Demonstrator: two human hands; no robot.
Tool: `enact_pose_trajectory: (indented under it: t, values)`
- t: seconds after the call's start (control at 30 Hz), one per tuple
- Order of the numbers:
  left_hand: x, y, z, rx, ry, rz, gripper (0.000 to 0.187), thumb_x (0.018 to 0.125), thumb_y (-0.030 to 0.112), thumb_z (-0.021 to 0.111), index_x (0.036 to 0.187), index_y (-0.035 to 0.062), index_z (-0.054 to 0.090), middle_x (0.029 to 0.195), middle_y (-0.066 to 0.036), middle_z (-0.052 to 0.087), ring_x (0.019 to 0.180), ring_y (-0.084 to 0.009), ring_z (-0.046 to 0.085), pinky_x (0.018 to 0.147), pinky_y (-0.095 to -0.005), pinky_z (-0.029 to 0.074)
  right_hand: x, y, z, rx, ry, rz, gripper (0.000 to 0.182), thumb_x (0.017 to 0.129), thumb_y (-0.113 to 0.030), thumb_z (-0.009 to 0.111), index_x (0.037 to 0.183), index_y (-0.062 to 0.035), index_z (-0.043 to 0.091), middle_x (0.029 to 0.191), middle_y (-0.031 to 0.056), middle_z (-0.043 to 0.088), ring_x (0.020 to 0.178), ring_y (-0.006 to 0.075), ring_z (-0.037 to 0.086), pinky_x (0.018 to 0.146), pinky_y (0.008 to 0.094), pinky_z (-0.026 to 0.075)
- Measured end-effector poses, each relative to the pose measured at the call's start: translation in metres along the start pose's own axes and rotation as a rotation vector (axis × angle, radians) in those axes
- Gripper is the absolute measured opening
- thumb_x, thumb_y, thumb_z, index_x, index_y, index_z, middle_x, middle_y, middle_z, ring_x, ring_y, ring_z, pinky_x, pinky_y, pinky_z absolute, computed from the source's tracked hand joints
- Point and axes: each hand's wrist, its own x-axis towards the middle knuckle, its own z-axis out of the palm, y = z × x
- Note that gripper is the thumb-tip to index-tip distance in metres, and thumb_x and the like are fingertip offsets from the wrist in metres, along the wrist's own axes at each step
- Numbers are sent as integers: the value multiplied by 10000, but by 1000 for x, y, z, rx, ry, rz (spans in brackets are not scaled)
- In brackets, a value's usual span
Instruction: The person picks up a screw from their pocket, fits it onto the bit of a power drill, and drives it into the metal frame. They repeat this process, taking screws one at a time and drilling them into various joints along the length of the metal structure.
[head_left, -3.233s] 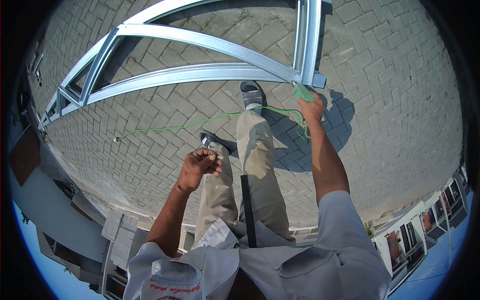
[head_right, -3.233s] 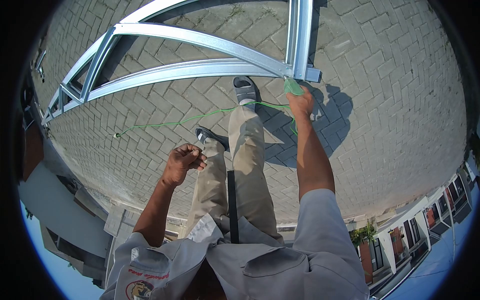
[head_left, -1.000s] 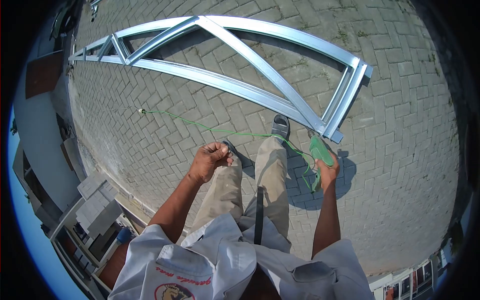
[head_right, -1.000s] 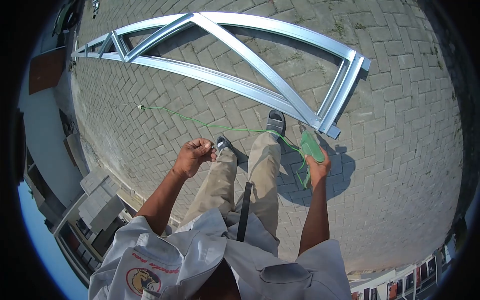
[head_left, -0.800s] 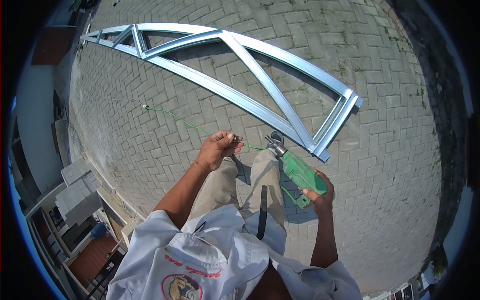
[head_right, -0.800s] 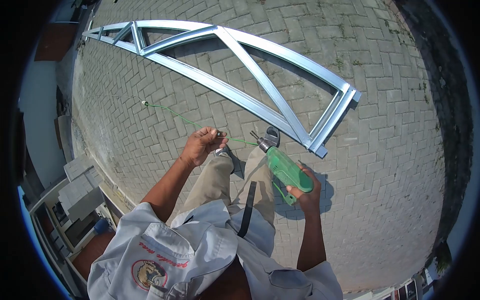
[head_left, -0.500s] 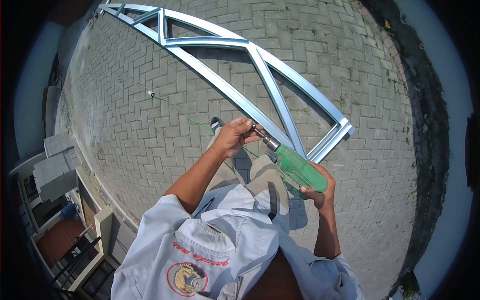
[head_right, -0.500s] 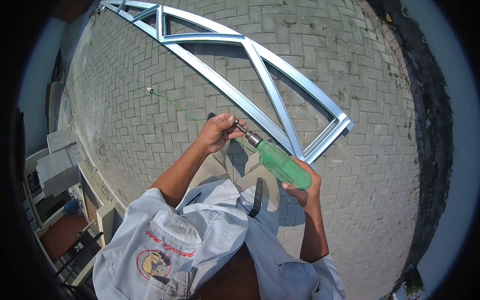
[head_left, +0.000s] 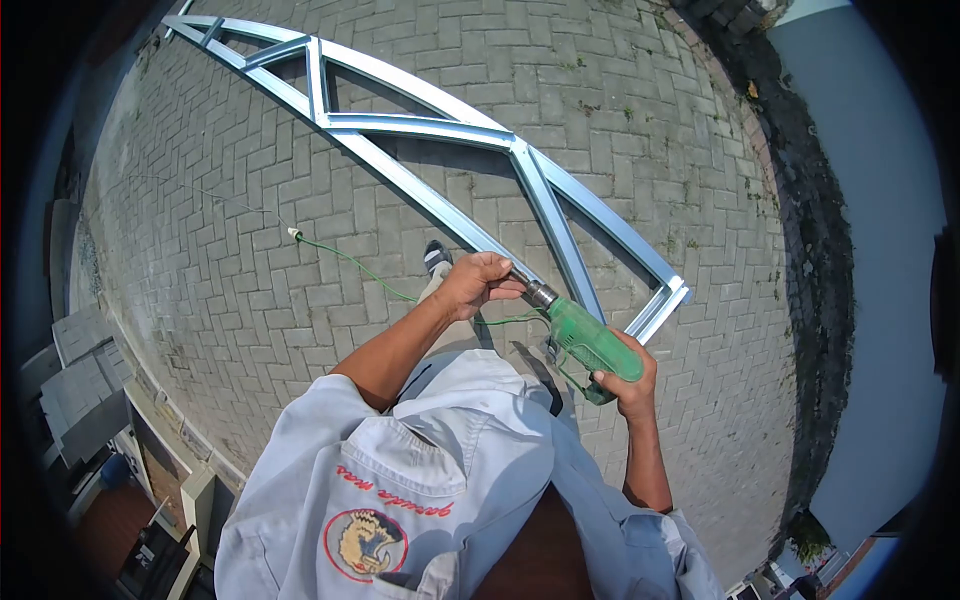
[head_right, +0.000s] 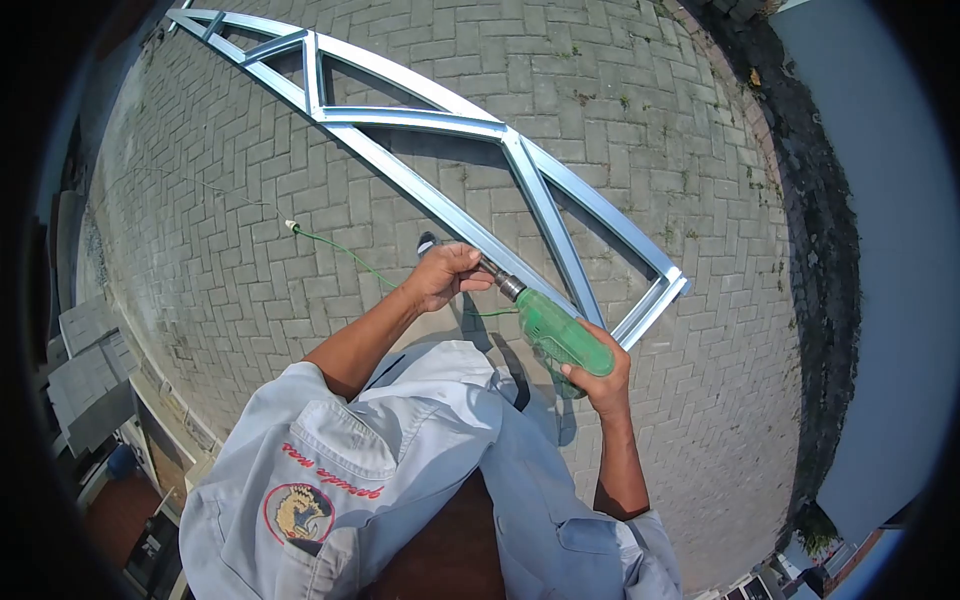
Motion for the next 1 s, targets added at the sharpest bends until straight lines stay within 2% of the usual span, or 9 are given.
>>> enact_pose_trajectory:
  t: [0.2, 0.37, 0.47, 0.6, 0.67, 0.73, 0.8, 0.9, 1.0]
  values:
    - [-7, 84, -37, 34, -46, -42, 263, 1022, 255, 673, 1091, 6, 626, 1042, -146, 724, 905, -224, 764, 814, -300, 654, 36, -55, 54, -15, 12, -14, 768, 636, -175, 795, 1340, 76, 620, 1178, 146, 722, 1061, 219, 693, 981, 343, 519]
    - [-13, 129, -30, 199, 73, -72, 518, 961, 442, 738, 1236, 20, 616, 1278, -212, 663, 1101, -255, 703, 919, -381, 600, 59, -78, 75, 0, 142, -33, 714, 670, -117, 806, 1337, 62, 627, 1172, 137, 721, 1054, 200, 686, 953, 323, 527]
    - [-56, 191, -30, 524, -93, 26, 428, 942, 370, 768, 1178, 25, 673, 1261, -209, 676, 1118, -270, 691, 956, -404, 573, 82, -76, 83, 16, 269, -73, 655, 721, -51, 799, 1340, 65, 619, 1156, 126, 721, 1017, 179, 685, 899, 296, 542]
    - [-169, 302, 6, 533, -729, 104, 157, 840, 149, 798, 856, -7, 782, 1252, -274, 685, 1186, -378, 668, 1066, -461, 500, 131, -53, 81, 56, 418, -57, 599, 735, -52, 816, 1303, 43, 651, 1135, 121, 736, 1013, 179, 694, 907, 306, 537]
    - [-212, 351, 32, 782, -1016, -35, 125, 860, 29, 787, 961, -45, 776, 1128, -237, 727, 1048, -347, 715, 920, -409, 550, 162, -37, 76, 26, 482, -27, 577, 726, -74, 833, 1274, 22, 678, 1126, 125, 748, 1019, 196, 706, 923, 319, 536]
    - [-246, 370, 49, 920, -1025, -158, 191, 936, 64, 722, 1077, -65, 718, 1061, -221, 729, 994, -355, 718, 834, -408, 559, 196, -20, 73, -58, 528, 15, 569, 713, -97, 845, 1254, 1, 699, 1121, 134, 757, 1013, 217, 720, 922, 328, 539]
    - [-254, 382, 73, 1252, -977, -374, 316, 986, 137, 679, 1233, -57, 648, 1162, -226, 713, 1025, -369, 716, 867, -403, 570, 237, -1, 70, -128, 534, 97, 572, 702, -129, 854, 1245, -21, 710, 1129, 147, 761, 1027, 248, 727, 935, 343, 539]
    - [-233, 392, 88, 1444, -328, -402, 485, 1027, 201, 627, 1440, -28, 516, 1309, -243, 662, 1135, -391, 685, 978, -400, 549, 297, 35, 69, -175, 519, 190, 584, 688, -171, 863, 1239, -44, 718, 1140, 161, 761, 1053, 282, 729, 954, 363, 538]
    - [-215, 361, 38, 1430, -555, -196, 600, 1056, 242, 581, 1567, 5, 374, 1407, -251, 607, 1239, -396, 634, 1080, -405, 495, 361, 65, 73, -195, 485, 195, 578, 698, -165, 853, 1245, -42, 712, 1116, 143, 760, 1038, 263, 722, 937, 362, 546]
